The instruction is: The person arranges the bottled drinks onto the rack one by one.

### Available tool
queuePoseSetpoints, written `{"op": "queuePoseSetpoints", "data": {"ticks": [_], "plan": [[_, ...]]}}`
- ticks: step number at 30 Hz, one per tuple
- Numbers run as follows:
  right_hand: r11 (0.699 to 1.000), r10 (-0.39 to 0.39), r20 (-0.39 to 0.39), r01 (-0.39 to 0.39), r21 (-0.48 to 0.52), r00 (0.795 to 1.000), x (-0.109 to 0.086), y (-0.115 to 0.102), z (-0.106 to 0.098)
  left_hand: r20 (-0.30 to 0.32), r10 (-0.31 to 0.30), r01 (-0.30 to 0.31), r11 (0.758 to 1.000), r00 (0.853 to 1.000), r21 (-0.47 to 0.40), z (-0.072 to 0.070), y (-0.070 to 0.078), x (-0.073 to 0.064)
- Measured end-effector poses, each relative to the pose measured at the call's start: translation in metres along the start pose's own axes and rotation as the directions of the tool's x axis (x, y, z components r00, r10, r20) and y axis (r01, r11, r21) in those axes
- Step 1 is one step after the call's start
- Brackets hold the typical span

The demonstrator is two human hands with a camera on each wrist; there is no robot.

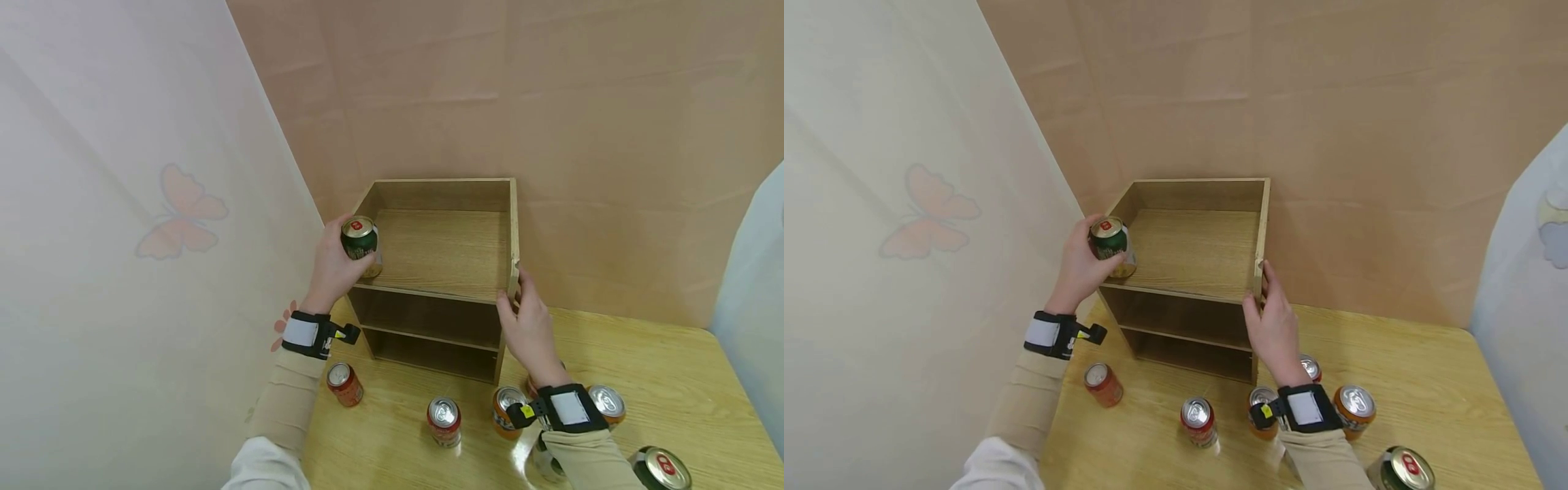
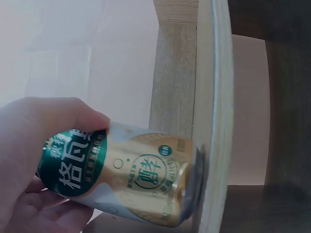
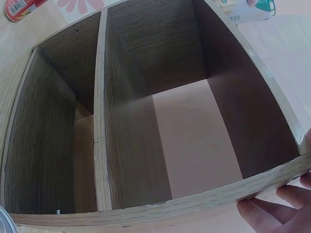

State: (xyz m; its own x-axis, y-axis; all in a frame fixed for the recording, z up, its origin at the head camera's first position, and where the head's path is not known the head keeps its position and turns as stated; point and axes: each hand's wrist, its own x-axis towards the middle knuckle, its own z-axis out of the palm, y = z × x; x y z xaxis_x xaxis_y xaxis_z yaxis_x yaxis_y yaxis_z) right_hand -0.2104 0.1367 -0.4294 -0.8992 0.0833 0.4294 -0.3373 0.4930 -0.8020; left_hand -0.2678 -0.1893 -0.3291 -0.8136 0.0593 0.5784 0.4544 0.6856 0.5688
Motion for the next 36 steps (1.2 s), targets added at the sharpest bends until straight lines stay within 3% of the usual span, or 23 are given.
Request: {"op": "queuePoseSetpoints", "data": {"ticks": [13,22,29,36], "plan": [[1.000,-0.004,-0.007,0.004,0.003,1.000,-0.001,0.000,-0.002,0.062,-0.069,0.065,0.996,0.996,0.063,-0.007,0.006,0.005],[1.000,0.009,-0.015,-0.009,0.018,1.000,0.000,0.000,-0.004,0.044,-0.097,0.091,0.989,0.994,0.120,-0.008,0.009,0.008],[0.999,0.022,0.001,-0.022,0.024,1.000,-0.001,-0.001,-0.005,0.018,-0.082,0.080,0.994,0.997,0.072,-0.005,0.004,0.001],[0.999,0.020,-0.002,-0.020,0.031,1.000,-0.003,0.000,-0.005,-0.084,-0.018,0.017,1.000,0.996,-0.004,-0.005,-0.002,-0.010]]}}
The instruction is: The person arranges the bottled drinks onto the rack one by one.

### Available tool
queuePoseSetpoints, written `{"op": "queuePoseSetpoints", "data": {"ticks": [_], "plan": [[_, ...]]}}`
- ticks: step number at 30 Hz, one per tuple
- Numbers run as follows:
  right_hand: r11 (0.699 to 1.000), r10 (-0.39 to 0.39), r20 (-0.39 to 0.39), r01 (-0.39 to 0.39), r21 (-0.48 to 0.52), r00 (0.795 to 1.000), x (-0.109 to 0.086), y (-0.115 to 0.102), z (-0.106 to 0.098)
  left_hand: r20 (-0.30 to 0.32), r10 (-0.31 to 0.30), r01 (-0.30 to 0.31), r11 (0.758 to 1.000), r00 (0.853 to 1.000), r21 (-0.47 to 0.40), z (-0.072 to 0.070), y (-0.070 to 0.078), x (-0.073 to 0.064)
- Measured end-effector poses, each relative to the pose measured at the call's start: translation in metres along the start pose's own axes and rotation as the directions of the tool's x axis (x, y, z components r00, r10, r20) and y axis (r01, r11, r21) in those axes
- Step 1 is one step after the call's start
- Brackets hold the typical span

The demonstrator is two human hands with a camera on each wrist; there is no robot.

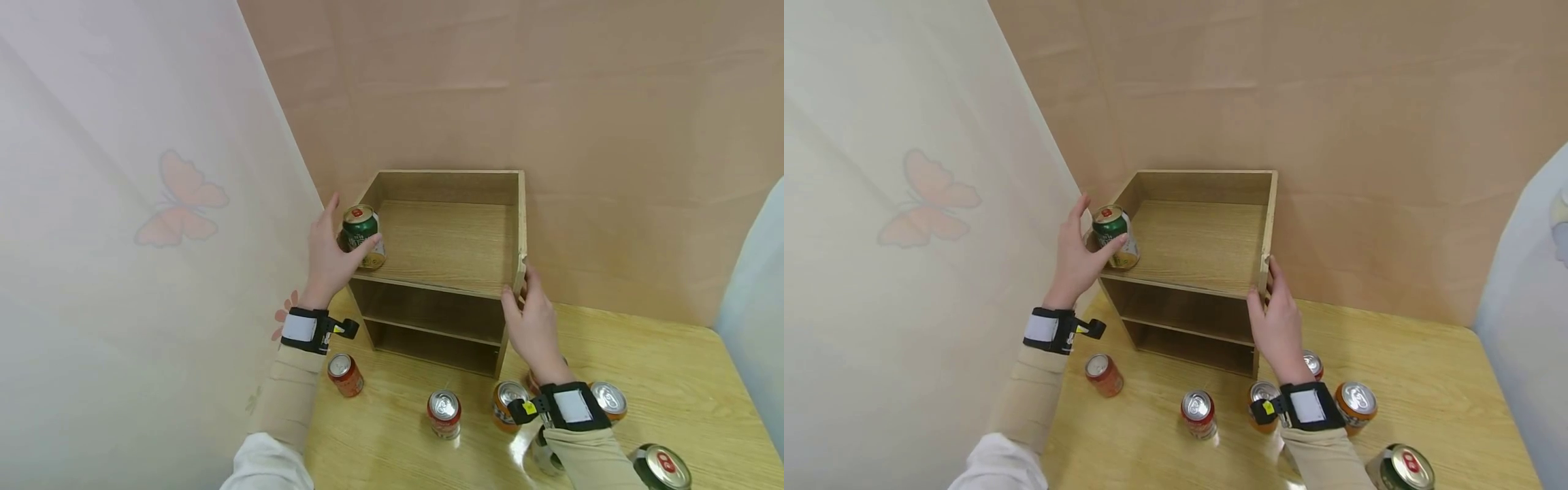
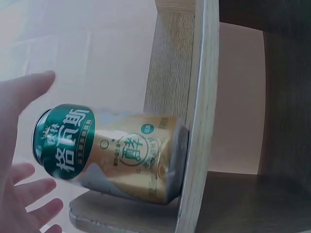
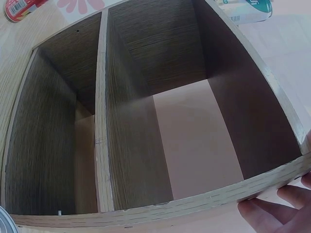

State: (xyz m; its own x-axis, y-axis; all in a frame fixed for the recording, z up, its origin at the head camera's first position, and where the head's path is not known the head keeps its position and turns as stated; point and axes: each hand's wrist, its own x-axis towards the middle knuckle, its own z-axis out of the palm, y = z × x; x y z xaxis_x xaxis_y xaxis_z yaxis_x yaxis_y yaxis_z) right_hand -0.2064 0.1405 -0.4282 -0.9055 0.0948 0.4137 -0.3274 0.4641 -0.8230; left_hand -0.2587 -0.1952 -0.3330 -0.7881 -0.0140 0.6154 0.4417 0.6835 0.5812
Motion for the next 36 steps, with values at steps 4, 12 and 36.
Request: {"op": "queuePoseSetpoints", "data": {"ticks": [4,12,36], "plan": [[1.000,-0.005,-0.001,0.005,0.001,1.000,0.000,0.000,0.000,-0.053,0.028,-0.029,0.999,0.998,-0.033,-0.003,-0.004,-0.007],[1.000,-0.010,0.000,0.010,0.007,1.000,0.000,0.001,0.000,-0.143,0.017,-0.032,0.995,0.990,-0.099,-0.011,-0.016,-0.028],[1.000,0.016,0.002,-0.016,0.008,1.000,-0.002,0.005,-0.005,-0.079,-0.286,0.265,0.942,0.955,-0.205,0.014,-0.061,-0.117]]}}
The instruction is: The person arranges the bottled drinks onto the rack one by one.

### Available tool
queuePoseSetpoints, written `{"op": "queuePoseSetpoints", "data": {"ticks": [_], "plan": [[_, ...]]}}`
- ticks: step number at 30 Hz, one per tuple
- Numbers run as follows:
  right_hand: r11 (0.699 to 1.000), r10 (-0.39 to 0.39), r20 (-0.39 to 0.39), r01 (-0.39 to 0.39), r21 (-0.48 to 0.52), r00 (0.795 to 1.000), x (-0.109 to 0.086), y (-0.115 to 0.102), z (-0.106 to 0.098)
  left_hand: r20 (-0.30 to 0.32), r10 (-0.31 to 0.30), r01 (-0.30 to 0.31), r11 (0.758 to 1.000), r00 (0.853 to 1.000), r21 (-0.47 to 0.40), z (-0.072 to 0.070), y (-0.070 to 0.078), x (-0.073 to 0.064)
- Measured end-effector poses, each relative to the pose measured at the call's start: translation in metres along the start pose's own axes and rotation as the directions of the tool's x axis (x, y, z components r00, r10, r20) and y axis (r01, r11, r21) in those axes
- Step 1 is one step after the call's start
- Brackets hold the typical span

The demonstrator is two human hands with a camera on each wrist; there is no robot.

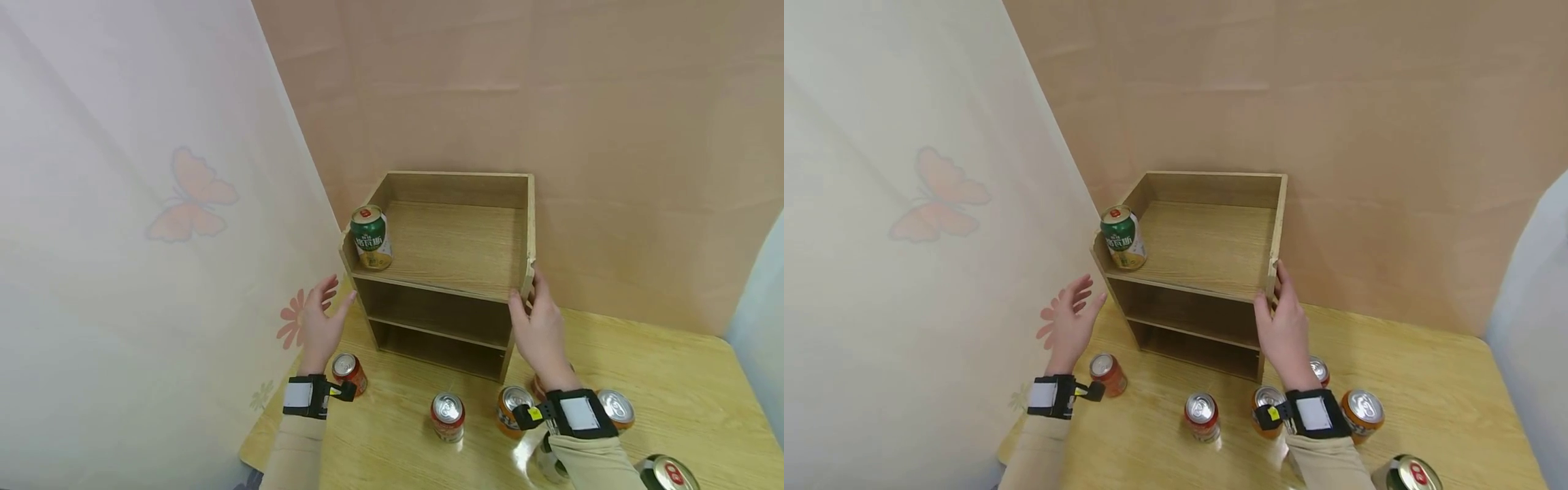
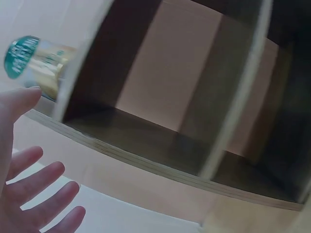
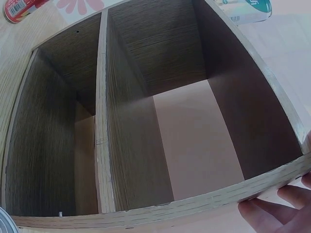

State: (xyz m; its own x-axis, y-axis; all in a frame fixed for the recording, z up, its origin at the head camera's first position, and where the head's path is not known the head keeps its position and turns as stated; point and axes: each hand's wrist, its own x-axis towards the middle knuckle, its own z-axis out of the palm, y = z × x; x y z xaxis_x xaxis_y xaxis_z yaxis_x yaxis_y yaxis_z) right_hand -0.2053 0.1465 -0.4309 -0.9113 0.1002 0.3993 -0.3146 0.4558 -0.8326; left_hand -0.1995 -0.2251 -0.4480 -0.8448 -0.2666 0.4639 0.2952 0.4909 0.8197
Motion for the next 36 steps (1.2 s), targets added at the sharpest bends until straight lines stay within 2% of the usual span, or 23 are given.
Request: {"op": "queuePoseSetpoints", "data": {"ticks": [6,13,21,29,36], "plan": [[1.000,0.000,0.004,0.000,0.001,1.000,-0.001,-0.001,-0.002,0.020,-0.059,0.059,0.998,0.998,0.014,0.003,-0.013,-0.016],[1.000,0.004,0.007,-0.004,0.010,1.000,-0.001,-0.003,-0.002,0.037,-0.108,0.107,0.994,0.993,0.027,0.001,-0.027,-0.028],[1.000,0.000,0.009,0.000,0.000,1.000,-0.001,-0.003,-0.001,0.073,-0.196,0.191,0.979,0.978,0.065,-0.002,-0.045,-0.048],[1.000,-0.002,-0.003,0.002,-0.012,1.000,0.001,-0.002,-0.001,0.105,-0.244,0.226,0.962,0.964,0.156,-0.001,-0.061,-0.065],[1.000,-0.004,0.012,0.004,-0.001,1.000,0.001,-0.005,-0.001,0.109,-0.303,0.280,0.941,0.947,0.190,-0.004,-0.069,-0.081]]}}
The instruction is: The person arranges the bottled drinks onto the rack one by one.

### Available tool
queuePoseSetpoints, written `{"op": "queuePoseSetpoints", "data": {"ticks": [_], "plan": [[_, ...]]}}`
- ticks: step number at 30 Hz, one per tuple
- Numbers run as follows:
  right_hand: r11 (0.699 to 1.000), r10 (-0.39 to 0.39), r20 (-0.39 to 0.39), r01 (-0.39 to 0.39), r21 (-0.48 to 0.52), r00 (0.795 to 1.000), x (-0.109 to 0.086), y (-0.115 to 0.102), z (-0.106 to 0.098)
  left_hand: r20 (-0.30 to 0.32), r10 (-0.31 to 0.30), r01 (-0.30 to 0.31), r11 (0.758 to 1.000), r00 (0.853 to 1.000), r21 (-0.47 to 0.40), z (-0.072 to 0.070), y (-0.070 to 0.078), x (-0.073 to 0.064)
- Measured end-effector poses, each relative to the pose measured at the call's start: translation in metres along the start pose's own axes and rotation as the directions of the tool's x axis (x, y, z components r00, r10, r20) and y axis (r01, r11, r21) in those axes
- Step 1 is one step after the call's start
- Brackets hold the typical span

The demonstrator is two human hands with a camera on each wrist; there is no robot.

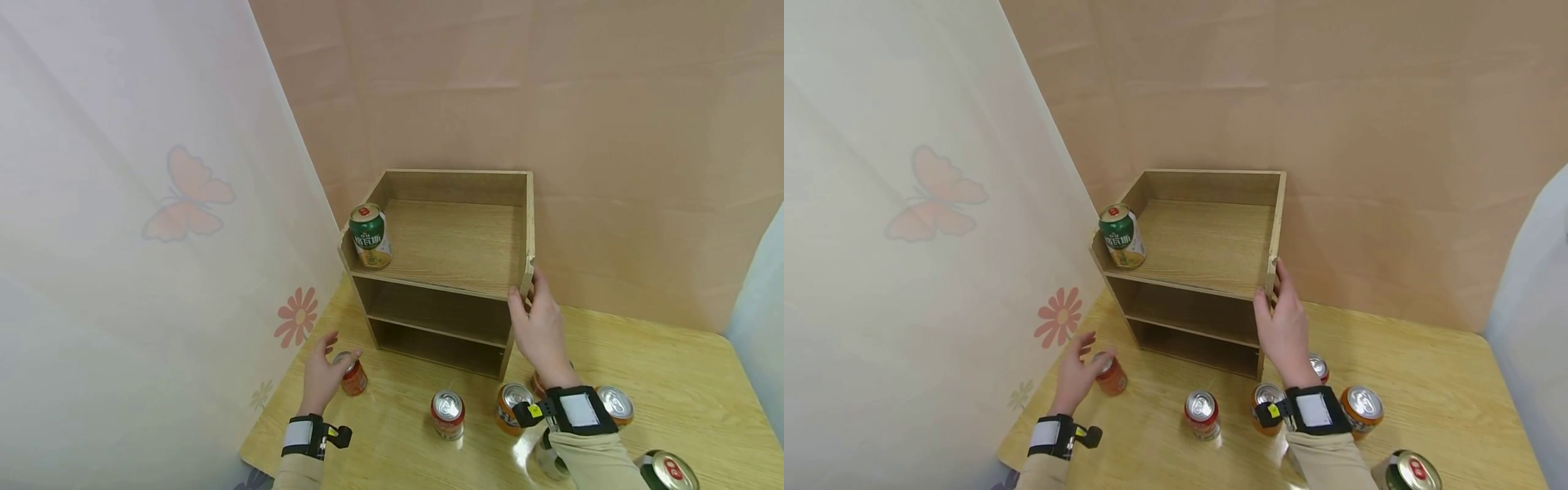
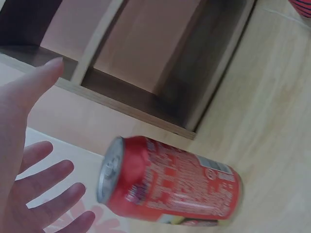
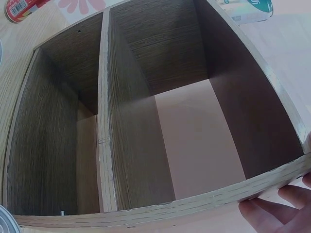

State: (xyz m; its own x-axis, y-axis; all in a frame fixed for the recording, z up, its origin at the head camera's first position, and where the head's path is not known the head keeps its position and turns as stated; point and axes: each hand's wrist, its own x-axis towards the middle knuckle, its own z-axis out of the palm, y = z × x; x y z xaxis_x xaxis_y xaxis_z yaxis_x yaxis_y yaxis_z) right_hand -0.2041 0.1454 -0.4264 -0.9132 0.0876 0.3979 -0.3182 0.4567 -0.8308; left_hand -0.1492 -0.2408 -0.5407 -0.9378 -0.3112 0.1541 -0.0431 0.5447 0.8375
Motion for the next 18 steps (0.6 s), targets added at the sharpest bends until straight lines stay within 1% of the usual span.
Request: {"op": "queuePoseSetpoints", "data": {"ticks": [2,6,11,14,18], "plan": [[1.000,-0.003,0.002,0.003,0.002,1.000,0.000,0.000,0.000,0.009,-0.018,0.018,1.000,1.000,0.002,0.001,-0.004,-0.003],[1.000,-0.003,0.006,0.003,0.014,1.000,0.000,0.000,0.000,0.023,-0.032,0.032,0.999,0.999,0.011,0.006,-0.013,-0.008],[1.000,-0.002,-0.006,0.002,0.026,1.000,0.000,0.001,0.001,0.012,-0.029,0.029,0.999,1.000,0.016,0.011,-0.021,-0.009],[1.000,-0.004,-0.020,0.004,0.017,1.000,0.001,0.001,0.001,0.006,-0.048,0.048,0.999,0.999,-0.002,0.012,-0.024,-0.010],[1.000,-0.006,-0.021,0.007,0.009,1.000,0.001,0.001,0.001,0.002,-0.100,0.100,0.995,0.995,-0.002,0.017,-0.032,-0.012]]}}
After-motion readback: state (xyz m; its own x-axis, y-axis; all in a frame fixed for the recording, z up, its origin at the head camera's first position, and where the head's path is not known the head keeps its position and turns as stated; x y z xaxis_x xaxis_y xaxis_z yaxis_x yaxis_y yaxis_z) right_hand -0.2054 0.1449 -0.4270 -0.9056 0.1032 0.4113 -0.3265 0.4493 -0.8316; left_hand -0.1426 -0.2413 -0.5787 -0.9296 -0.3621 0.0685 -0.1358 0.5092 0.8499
